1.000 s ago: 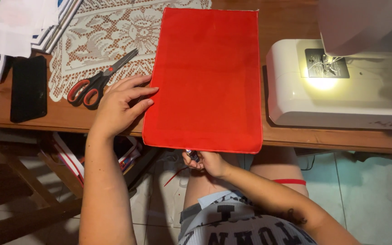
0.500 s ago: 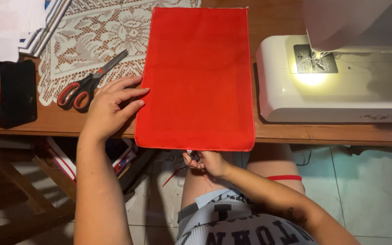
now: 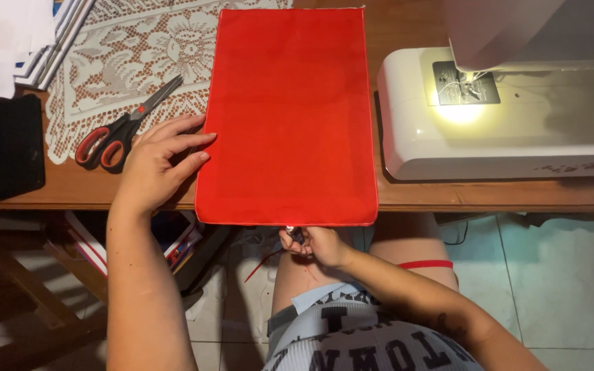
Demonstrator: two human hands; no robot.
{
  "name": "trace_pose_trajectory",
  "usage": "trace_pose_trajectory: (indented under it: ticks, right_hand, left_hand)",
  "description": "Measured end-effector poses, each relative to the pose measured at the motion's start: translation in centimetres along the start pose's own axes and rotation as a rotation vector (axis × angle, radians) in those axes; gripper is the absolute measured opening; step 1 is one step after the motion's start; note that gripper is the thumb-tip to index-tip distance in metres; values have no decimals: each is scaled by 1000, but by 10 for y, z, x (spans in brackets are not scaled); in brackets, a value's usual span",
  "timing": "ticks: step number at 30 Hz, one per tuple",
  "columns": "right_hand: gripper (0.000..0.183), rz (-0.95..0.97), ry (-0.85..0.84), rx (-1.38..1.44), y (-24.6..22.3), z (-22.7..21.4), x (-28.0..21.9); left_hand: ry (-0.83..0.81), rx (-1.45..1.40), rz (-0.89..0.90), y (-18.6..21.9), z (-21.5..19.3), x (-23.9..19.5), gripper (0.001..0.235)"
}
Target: Trimming the edges of a red fabric piece with scissors and then sealing them with a lighter to prevent fraying.
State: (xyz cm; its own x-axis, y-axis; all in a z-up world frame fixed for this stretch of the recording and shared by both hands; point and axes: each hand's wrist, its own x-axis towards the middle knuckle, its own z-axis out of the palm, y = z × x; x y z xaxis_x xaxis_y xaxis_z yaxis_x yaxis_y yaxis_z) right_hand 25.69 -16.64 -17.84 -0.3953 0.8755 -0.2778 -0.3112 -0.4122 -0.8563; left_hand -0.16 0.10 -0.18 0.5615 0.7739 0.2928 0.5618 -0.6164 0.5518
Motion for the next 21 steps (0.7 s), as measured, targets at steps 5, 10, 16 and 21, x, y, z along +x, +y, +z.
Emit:
trace_pose_trajectory:
  ticks: [5,10,16,21]
  right_hand:
    - [58,-7,41,-18,-12,6,-9]
    - [57,-25,35,7,-12,1,-11]
    - [55,-56,-11,40,-17,-2,-17]
    - [54,-80,-14,29,-15,-7,-19]
  left_hand:
    - [-7,16,7,-1,-1,0,26]
    - [2,6,15,-1,0,0,26]
    - [1,18,13,-1,0,0,26]
    - [-1,24,14,-1,0,0,26]
